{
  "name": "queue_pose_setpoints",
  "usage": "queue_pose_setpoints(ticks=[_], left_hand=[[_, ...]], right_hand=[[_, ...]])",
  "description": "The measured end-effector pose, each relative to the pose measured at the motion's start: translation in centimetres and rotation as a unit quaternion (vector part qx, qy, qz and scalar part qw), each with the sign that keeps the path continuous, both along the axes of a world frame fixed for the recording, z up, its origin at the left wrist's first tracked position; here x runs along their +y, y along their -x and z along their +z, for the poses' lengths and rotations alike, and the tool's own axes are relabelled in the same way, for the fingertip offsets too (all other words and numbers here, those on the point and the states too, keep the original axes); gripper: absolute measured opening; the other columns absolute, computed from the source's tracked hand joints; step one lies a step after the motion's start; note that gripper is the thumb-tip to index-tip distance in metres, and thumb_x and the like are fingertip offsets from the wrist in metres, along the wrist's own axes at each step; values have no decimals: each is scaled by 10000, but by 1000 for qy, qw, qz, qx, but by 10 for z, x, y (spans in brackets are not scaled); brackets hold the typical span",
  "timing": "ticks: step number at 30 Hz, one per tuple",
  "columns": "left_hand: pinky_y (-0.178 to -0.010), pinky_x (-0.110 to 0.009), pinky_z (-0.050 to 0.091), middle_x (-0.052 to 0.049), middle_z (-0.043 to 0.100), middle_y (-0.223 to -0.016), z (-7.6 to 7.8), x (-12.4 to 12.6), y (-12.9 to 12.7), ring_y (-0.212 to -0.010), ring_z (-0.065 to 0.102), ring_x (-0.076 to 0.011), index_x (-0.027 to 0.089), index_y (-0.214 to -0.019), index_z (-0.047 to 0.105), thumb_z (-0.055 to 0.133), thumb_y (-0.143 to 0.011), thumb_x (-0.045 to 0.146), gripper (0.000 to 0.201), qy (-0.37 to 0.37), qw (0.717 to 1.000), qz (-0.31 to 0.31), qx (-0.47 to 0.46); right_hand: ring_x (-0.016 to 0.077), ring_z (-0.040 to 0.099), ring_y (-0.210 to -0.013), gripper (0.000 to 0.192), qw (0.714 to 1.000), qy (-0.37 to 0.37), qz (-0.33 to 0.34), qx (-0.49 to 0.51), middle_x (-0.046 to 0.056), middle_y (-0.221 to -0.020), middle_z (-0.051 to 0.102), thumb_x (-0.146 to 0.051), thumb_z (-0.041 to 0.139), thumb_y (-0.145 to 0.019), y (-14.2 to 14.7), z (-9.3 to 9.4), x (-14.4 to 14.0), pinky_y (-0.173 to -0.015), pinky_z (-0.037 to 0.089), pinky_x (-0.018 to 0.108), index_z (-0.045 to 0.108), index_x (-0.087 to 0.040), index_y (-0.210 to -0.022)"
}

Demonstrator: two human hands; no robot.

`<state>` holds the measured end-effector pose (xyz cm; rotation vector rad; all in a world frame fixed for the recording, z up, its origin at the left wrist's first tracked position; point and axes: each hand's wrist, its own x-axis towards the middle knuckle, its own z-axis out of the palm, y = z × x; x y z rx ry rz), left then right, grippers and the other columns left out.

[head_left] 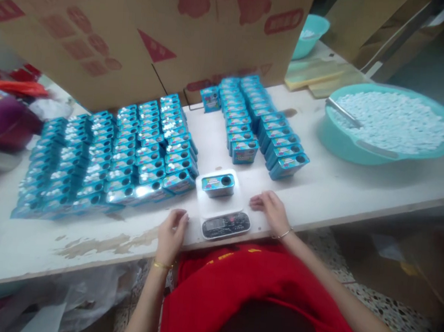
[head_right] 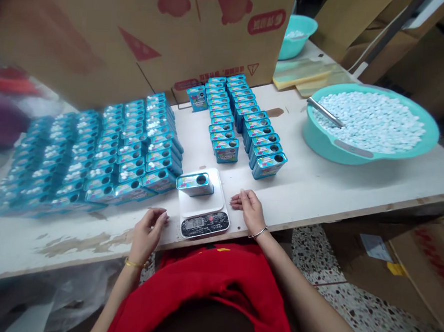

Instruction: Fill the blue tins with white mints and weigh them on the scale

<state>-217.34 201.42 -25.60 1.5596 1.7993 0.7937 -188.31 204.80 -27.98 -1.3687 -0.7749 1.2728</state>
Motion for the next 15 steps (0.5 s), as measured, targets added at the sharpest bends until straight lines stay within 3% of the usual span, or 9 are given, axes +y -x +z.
queue_pose_setpoints(ticks=[4,7,11,15], left_hand=[[-781,-320,489,-56,654,-863,-4,2,-1,-814,625,-184,179,-926,565,469,-869,464,307,14,1000,-23,6],[-778,-318,484,-50,653,-846,-5,4,0,-792,616,-179,181,-913,568,466,-866,466,306,13,1000,-25,7],[-755,-304,484,-48,659,-839,-7,4,2,-769,612,-174,180,-918,578,475,-859,463,306,10,1000,-25,8],[-752,-301,488,-53,664,-835,-6,3,1,-779,623,-178,172,-911,588,470,-862,465,320,6,1000,-20,19]], right_hand=[[160,610,-649,480,999,8,6,-39,43,-726,617,-659,556,-762,2,8,-2,-607,532,302,516,-181,-746],[133,526,-607,387,985,-64,9,-160,16,-690,553,-565,516,-843,10,33,1,-575,469,269,526,-186,-763],[163,521,-801,206,913,-263,18,-311,37,-837,533,-360,510,-906,29,76,19,-714,441,296,548,-198,-784],[195,517,-916,144,857,-344,71,-378,51,-900,527,-314,533,-903,50,95,40,-842,422,356,594,-203,-836]])
